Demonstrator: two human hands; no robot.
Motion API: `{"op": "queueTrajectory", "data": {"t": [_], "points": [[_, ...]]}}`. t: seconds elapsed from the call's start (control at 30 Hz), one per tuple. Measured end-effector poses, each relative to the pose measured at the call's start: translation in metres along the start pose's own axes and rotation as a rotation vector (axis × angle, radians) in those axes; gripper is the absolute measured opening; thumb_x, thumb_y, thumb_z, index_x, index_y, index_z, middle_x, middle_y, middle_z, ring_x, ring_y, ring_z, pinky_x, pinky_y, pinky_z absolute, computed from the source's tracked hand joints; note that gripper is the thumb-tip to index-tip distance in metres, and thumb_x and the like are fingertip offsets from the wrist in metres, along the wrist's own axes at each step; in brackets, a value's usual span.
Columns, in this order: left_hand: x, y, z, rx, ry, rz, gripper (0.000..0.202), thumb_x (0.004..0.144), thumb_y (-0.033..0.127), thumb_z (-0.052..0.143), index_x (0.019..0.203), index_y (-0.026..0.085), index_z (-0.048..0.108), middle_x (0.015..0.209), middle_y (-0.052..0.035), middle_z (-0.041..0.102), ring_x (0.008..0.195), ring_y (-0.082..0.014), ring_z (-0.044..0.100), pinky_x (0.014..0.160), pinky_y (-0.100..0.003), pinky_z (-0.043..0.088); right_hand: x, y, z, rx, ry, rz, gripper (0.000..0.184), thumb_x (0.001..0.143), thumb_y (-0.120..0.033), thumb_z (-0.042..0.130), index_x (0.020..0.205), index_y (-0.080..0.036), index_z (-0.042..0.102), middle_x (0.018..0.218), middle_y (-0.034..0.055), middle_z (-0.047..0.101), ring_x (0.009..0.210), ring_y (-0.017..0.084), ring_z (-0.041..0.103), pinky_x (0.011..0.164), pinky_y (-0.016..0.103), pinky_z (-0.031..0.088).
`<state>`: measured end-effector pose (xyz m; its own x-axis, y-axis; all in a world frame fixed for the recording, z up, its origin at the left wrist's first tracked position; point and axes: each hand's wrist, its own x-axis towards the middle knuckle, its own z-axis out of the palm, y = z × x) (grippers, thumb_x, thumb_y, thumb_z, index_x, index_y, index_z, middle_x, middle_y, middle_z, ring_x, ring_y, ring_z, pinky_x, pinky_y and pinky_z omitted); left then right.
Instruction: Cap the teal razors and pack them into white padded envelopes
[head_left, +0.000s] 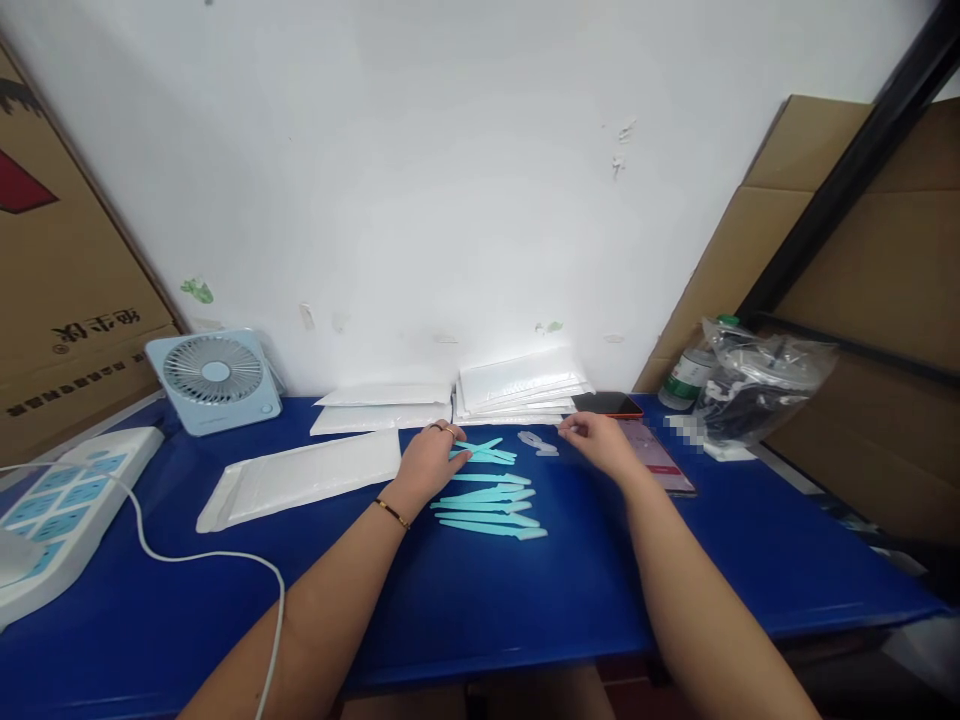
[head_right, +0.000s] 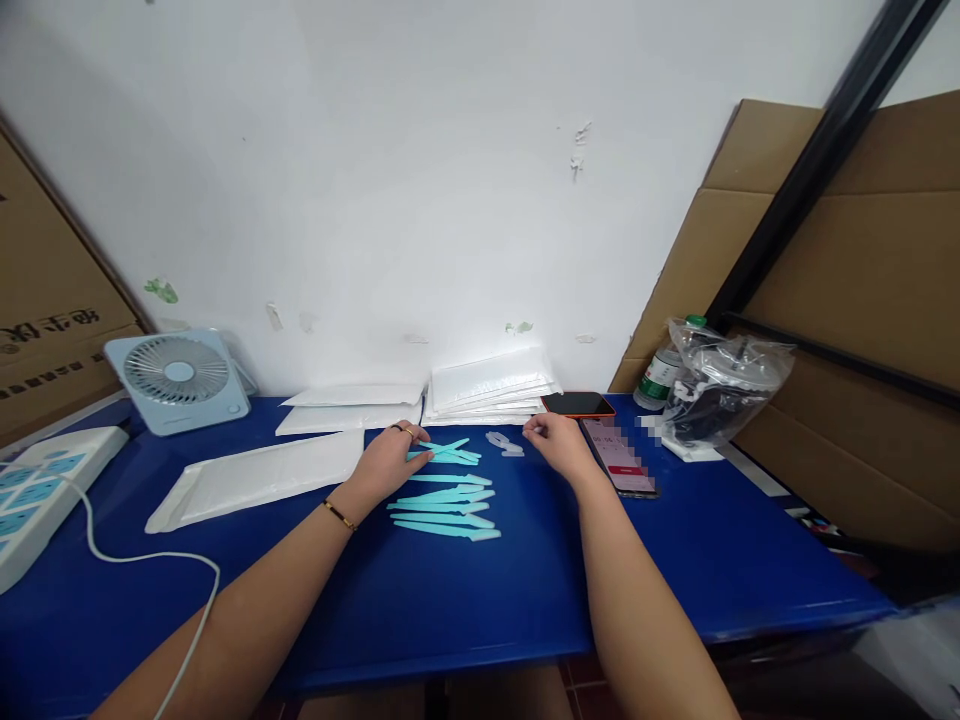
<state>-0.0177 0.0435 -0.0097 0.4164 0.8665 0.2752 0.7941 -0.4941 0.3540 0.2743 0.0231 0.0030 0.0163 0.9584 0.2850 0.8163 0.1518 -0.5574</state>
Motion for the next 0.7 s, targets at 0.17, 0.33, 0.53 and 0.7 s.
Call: {"op": "queueTrajectory", "data": {"t": [0.17,0.33,0.53,0.7], "points": [[0.003,-0.010,0.004,0.039,-0.042,-0.021,0.020,0.080,0.037,0.057,0.090,0.021,0.062,0.095,-0.0037,0.062,0.092,-0.0205,0.058,0.075,-0.028,0.043,0.004,0.015,0.008,-0.053,-0.110,0.011,0.019,0.071,-0.029,0.060,0.084,-0.018,0.068,0.079,0.0043,0.067,0.068,0.017,0.058,0.062,0.025,0.041],[0.005,-0.010,0.008,-0.013,-0.050,-0.049,0.014,0.079,0.035,0.059,0.084,0.022,0.062,0.091,-0.0021,0.064,0.087,-0.0183,0.059,0.071,-0.027,0.042,0.004,0.013,0.022,-0.065,-0.144,-0.038,0.013,0.073,-0.029,0.059,0.078,-0.019,0.066,0.082,0.0043,0.066,0.071,0.016,0.057,0.063,0.024,0.040],[0.005,-0.010,0.006,-0.059,-0.033,-0.057,0.011,0.078,0.032,0.060,0.080,0.021,0.062,0.088,-0.0016,0.064,0.087,-0.0184,0.059,0.070,-0.027,0.042,0.005,0.016,0.021,-0.053,-0.125,-0.038,0.008,0.073,-0.024,0.057,0.073,-0.019,0.063,0.073,0.0025,0.064,0.066,0.015,0.055,0.060,0.024,0.038],[0.005,-0.009,0.002,-0.114,-0.030,-0.043,0.012,0.081,0.031,0.055,0.081,0.021,0.062,0.083,-0.0014,0.065,0.082,-0.0178,0.060,0.069,-0.027,0.042,0.003,0.005,0.020,0.293,-0.133,-0.042,0.016,0.079,-0.034,0.054,0.084,-0.019,0.058,0.068,0.0000,0.060,0.056,0.013,0.054,0.055,0.025,0.042]]}}
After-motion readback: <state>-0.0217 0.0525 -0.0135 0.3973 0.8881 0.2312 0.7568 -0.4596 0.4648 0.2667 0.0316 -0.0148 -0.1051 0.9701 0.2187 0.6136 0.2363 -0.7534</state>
